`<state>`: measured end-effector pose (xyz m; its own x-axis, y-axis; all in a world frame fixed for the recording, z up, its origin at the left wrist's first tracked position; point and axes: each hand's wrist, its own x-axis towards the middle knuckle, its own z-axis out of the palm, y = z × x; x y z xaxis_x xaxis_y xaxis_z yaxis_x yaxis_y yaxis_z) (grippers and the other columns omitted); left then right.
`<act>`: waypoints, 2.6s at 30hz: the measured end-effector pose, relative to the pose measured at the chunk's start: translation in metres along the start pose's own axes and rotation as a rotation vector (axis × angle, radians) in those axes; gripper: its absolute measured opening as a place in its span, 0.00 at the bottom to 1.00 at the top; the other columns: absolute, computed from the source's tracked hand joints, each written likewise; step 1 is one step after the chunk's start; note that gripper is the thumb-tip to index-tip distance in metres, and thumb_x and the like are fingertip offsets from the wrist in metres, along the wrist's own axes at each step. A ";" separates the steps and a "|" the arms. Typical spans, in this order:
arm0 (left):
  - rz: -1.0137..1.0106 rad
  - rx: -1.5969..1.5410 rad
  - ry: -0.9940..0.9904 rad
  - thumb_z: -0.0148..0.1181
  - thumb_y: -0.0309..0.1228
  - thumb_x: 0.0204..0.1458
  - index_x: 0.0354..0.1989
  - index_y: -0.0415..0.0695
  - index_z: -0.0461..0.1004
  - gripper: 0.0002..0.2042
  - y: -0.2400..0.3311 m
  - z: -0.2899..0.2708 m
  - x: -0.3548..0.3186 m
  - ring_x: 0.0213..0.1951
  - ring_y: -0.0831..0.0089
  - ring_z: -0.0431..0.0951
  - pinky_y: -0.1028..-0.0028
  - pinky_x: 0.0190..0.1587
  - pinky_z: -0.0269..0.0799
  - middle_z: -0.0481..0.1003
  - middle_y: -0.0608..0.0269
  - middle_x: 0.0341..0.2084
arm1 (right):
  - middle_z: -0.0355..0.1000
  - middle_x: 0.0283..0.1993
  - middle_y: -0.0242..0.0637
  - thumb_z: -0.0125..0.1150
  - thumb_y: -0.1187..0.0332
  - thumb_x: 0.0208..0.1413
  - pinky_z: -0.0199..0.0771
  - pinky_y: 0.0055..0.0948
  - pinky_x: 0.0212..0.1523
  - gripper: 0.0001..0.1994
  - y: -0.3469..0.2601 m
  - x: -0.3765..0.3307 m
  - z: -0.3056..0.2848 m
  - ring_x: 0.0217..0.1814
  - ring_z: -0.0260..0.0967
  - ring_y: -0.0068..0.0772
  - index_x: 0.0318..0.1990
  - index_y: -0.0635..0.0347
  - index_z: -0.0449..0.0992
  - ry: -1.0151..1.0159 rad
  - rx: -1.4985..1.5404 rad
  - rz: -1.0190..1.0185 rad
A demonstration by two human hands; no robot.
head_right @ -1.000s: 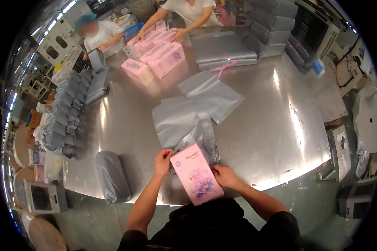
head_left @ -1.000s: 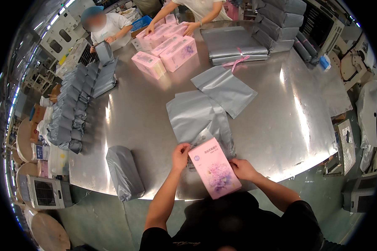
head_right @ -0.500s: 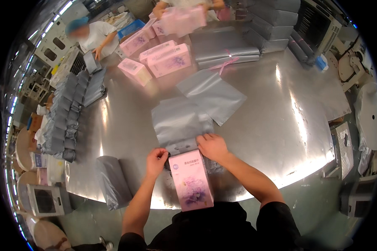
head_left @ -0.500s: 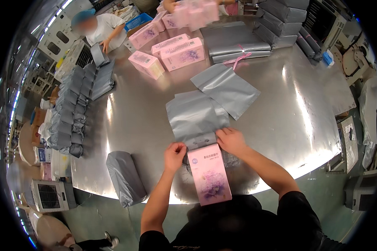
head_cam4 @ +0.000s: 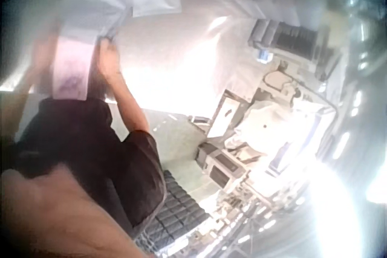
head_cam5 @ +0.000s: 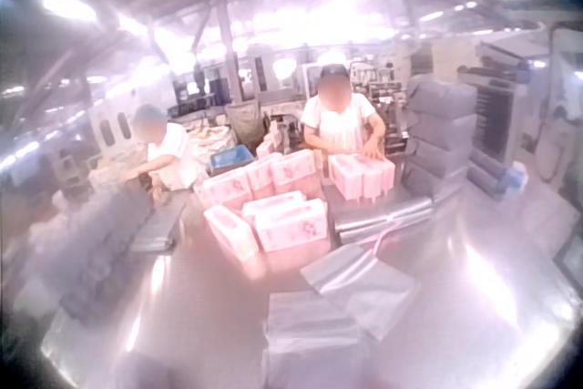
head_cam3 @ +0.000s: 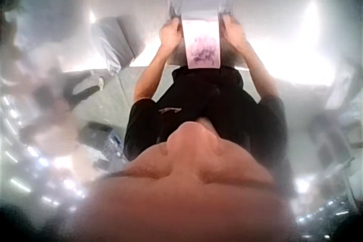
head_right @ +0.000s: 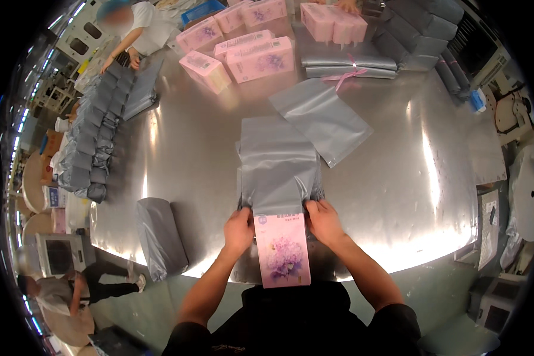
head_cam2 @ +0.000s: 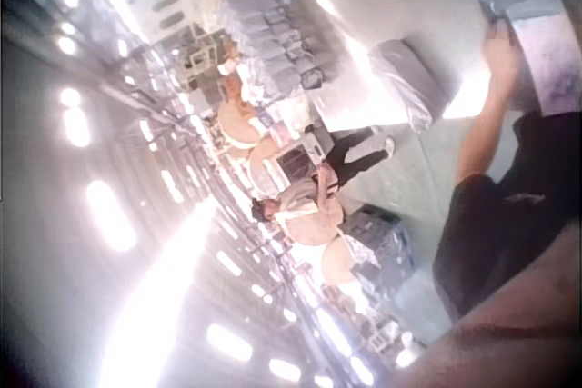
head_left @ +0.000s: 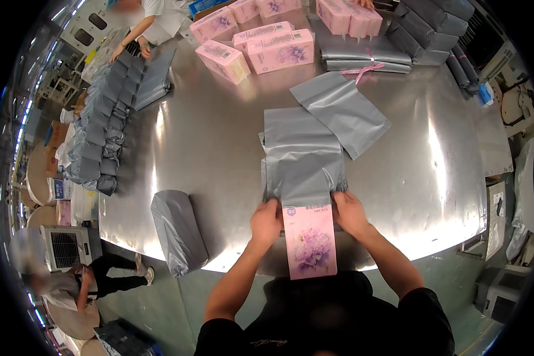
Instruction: The person places pink boxes into grey poly mailers on a stainless steel table, seals each mailer, and stacks the finished packages. The person then walks through the warehouse area.
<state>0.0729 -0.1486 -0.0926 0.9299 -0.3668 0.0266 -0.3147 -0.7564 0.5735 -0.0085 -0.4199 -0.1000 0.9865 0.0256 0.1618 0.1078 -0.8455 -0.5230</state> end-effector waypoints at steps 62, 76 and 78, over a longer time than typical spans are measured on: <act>0.323 -0.259 0.074 0.65 0.30 0.52 0.44 0.54 0.83 0.11 -0.031 0.030 -0.049 0.38 0.64 0.82 0.63 0.39 0.79 0.74 0.68 0.47 | 0.75 0.54 0.37 0.48 0.65 0.71 0.78 0.41 0.56 0.15 -0.036 -0.095 -0.005 0.53 0.75 0.38 0.59 0.59 0.71 0.460 1.500 0.873; 0.428 -0.181 0.099 0.64 0.28 0.42 0.48 0.54 0.82 0.20 -0.034 0.021 -0.040 0.36 0.66 0.79 0.65 0.37 0.75 0.73 0.66 0.44 | 0.64 0.40 0.29 0.44 0.63 0.73 0.68 0.34 0.44 0.06 -0.044 -0.065 -0.004 0.39 0.61 0.29 0.45 0.53 0.65 0.462 1.580 0.969; 0.481 -0.140 0.086 0.63 0.30 0.44 0.50 0.54 0.82 0.20 -0.030 0.013 -0.035 0.34 0.67 0.77 0.66 0.37 0.73 0.72 0.66 0.41 | 0.62 0.38 0.29 0.44 0.63 0.73 0.66 0.33 0.42 0.06 -0.046 -0.064 -0.005 0.38 0.59 0.28 0.44 0.52 0.64 0.448 1.606 0.957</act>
<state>0.0476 -0.1198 -0.1216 0.7001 -0.6052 0.3789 -0.6882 -0.4306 0.5839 -0.0773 -0.3853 -0.0817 0.7063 -0.4197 -0.5702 -0.1164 0.7256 -0.6782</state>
